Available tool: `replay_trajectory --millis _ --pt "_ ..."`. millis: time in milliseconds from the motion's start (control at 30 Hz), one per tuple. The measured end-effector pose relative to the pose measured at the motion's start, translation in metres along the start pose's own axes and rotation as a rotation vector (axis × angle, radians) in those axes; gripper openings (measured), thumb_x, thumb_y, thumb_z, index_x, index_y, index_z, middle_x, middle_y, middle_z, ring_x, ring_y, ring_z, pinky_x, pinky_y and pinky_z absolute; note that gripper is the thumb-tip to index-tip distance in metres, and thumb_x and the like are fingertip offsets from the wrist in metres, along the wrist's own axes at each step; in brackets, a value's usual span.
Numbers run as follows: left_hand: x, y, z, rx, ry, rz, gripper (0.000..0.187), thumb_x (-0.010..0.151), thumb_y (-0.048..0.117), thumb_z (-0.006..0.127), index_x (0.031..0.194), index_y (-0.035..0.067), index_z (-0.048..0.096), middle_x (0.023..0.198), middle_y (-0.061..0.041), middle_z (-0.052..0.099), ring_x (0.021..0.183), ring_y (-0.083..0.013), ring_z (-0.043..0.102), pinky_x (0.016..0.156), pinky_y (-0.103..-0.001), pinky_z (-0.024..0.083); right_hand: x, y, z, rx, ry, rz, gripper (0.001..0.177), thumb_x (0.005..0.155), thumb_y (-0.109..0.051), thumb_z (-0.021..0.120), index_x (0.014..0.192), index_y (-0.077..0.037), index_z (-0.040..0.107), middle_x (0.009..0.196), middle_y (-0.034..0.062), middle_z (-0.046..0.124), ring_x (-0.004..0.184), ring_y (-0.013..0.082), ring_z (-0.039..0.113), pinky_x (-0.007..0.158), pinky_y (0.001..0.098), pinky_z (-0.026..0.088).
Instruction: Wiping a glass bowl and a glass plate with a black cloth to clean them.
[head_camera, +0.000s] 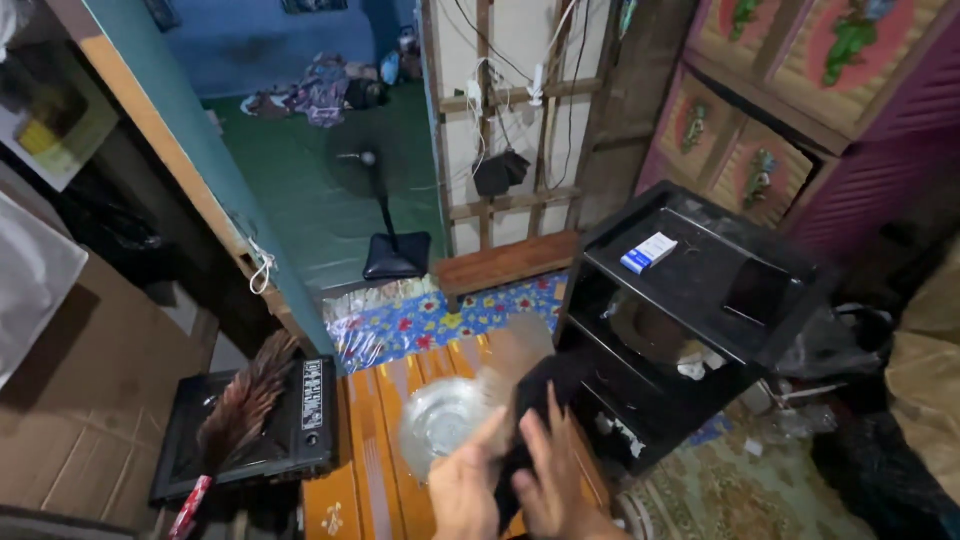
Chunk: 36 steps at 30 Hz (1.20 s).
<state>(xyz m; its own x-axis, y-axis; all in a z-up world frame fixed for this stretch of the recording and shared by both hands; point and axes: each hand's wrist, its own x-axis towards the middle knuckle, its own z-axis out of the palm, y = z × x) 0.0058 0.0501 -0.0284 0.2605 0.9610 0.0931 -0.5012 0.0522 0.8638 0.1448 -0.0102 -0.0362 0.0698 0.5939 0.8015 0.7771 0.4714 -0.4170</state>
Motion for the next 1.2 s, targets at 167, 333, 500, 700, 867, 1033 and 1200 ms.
replay_trajectory --millis 167,333,500,700,867,1033,1200 --pt "-0.008 0.021 0.009 0.489 -0.313 0.501 0.053 0.110 0.038 0.050 0.113 -0.008 0.077 0.096 -0.020 0.082 0.095 -0.0259 0.079 0.090 -0.037 0.058 0.038 0.026 -0.041 -0.035 0.003 -0.284 0.062 0.104 -0.052 0.058 0.155 -0.021 0.040 0.165 0.0234 0.035 0.155 0.0426 0.040 0.133 0.0606 0.019" --pt "-0.020 0.014 0.010 0.415 -0.403 0.371 0.054 0.099 0.039 0.053 0.117 -0.007 0.077 0.079 -0.014 0.084 0.073 -0.0193 0.082 0.074 -0.032 0.063 0.050 0.020 -0.040 0.288 0.237 0.160 0.070 0.103 -0.062 0.045 0.151 -0.012 0.050 0.169 0.0290 0.026 0.149 0.0437 0.041 0.124 0.0498 0.031" --pt "-0.015 0.034 0.025 0.416 -0.243 0.556 0.050 0.106 0.035 0.051 0.120 -0.005 0.076 0.088 -0.015 0.083 0.080 -0.0203 0.080 0.080 -0.031 0.060 -0.023 0.016 0.009 0.098 0.259 0.318 0.082 0.102 -0.063 0.040 0.155 0.000 0.041 0.164 0.0303 0.029 0.150 0.0467 0.035 0.121 0.0493 0.027" --pt "-0.014 0.044 0.023 0.468 -0.481 0.514 0.039 0.111 0.030 0.054 0.108 -0.004 0.072 0.084 -0.015 0.074 0.080 -0.0184 0.073 0.078 -0.031 0.057 0.051 0.000 -0.051 -0.105 0.102 -0.279 0.054 0.103 -0.049 0.050 0.147 -0.019 0.052 0.160 0.0184 0.044 0.149 0.0395 0.045 0.135 0.0534 0.021" --pt "-0.016 0.045 0.028 0.426 -0.534 0.436 0.043 0.107 0.029 0.054 0.128 -0.004 0.072 0.079 -0.012 0.075 0.074 -0.0169 0.075 0.072 -0.033 0.059 0.051 0.009 -0.051 0.366 0.247 0.422 0.071 0.102 -0.051 0.043 0.153 -0.001 0.043 0.160 0.0280 0.043 0.145 0.0427 0.046 0.119 0.0454 0.034" --pt "-0.008 0.038 0.028 0.496 -0.421 0.366 0.039 0.103 0.025 0.056 0.125 -0.002 0.073 0.065 -0.009 0.069 0.059 -0.0139 0.065 0.059 -0.031 0.054 0.025 -0.013 -0.037 0.141 0.142 0.342 0.070 0.106 -0.047 0.045 0.153 0.005 0.044 0.164 0.0329 0.034 0.152 0.0459 0.034 0.123 0.0481 0.024" --pt "-0.015 0.021 0.017 0.595 -0.456 0.225 0.031 0.106 0.019 0.062 0.092 -0.007 0.073 0.062 -0.014 0.063 0.057 -0.0169 0.057 0.057 -0.032 0.051 0.042 0.023 -0.060 -0.056 0.013 -0.165 0.061 0.105 -0.055 0.048 0.149 -0.014 0.050 0.165 0.0180 0.041 0.156 0.0371 0.041 0.137 0.0478 0.023"
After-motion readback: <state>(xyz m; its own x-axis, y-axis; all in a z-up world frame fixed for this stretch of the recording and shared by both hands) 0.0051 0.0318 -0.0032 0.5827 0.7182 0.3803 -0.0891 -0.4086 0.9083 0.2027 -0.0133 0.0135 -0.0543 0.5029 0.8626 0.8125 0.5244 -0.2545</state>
